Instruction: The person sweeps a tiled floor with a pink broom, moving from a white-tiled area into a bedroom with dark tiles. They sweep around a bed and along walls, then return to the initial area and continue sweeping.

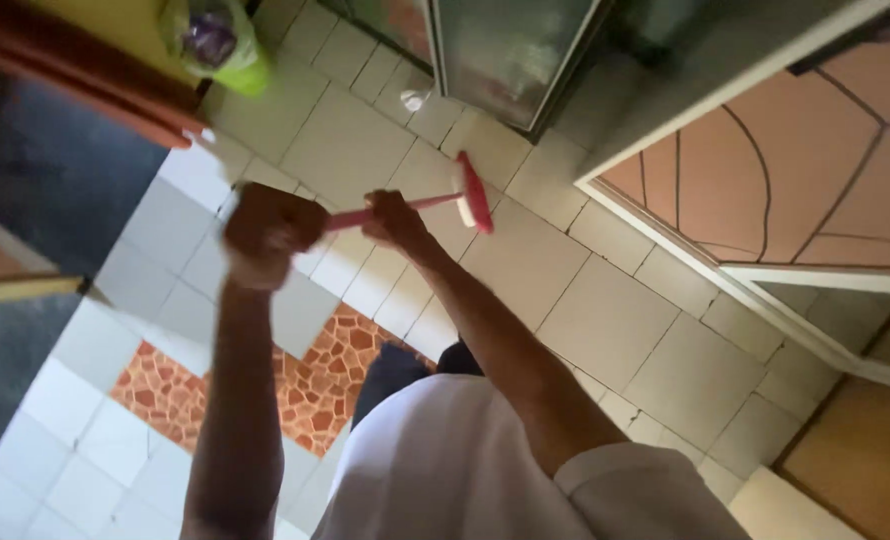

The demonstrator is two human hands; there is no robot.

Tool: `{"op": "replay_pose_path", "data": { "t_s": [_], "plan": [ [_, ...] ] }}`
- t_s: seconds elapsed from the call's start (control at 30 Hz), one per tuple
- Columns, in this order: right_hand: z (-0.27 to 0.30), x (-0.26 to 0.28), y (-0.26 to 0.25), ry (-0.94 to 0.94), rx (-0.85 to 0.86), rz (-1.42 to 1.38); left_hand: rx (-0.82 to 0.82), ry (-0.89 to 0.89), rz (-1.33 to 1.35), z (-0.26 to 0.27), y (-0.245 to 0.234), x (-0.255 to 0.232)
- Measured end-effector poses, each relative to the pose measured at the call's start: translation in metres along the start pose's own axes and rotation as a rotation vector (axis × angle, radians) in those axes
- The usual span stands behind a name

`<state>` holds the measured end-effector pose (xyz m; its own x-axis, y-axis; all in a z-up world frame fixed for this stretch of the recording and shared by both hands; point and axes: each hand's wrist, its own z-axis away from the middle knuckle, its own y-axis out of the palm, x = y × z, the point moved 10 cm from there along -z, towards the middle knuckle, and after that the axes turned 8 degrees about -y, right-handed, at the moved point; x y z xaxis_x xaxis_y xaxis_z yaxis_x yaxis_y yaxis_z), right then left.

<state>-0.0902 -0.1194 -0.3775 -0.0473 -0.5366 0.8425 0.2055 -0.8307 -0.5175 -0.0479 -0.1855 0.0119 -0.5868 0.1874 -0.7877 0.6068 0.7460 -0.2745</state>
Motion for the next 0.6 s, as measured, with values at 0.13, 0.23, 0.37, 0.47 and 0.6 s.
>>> {"op": "replay_pose_path", "data": {
  "t_s": [0.13,0.23,0.37,0.47,0.6],
  "plan": [
    [0.019,0.048,-0.030,0.041,0.099,0.109,-0.285,-0.243,0.792,0.016,-0.054,0.011],
    [0.028,0.018,-0.022,0.021,0.045,0.233,-0.579,-0.373,0.790,0.079,-0.058,0.077],
    [0.013,-0.083,0.016,0.222,0.199,0.237,-0.572,-0.648,0.347,0.087,-0.024,0.094],
    [0.024,-0.036,0.083,0.021,0.126,-0.059,-0.169,-0.993,-0.764,0.192,-0.045,0.145],
    [0.014,0.107,0.152,-0.043,0.242,-0.223,-0.390,-0.582,-0.742,0.109,-0.113,-0.035]
  ]
}}
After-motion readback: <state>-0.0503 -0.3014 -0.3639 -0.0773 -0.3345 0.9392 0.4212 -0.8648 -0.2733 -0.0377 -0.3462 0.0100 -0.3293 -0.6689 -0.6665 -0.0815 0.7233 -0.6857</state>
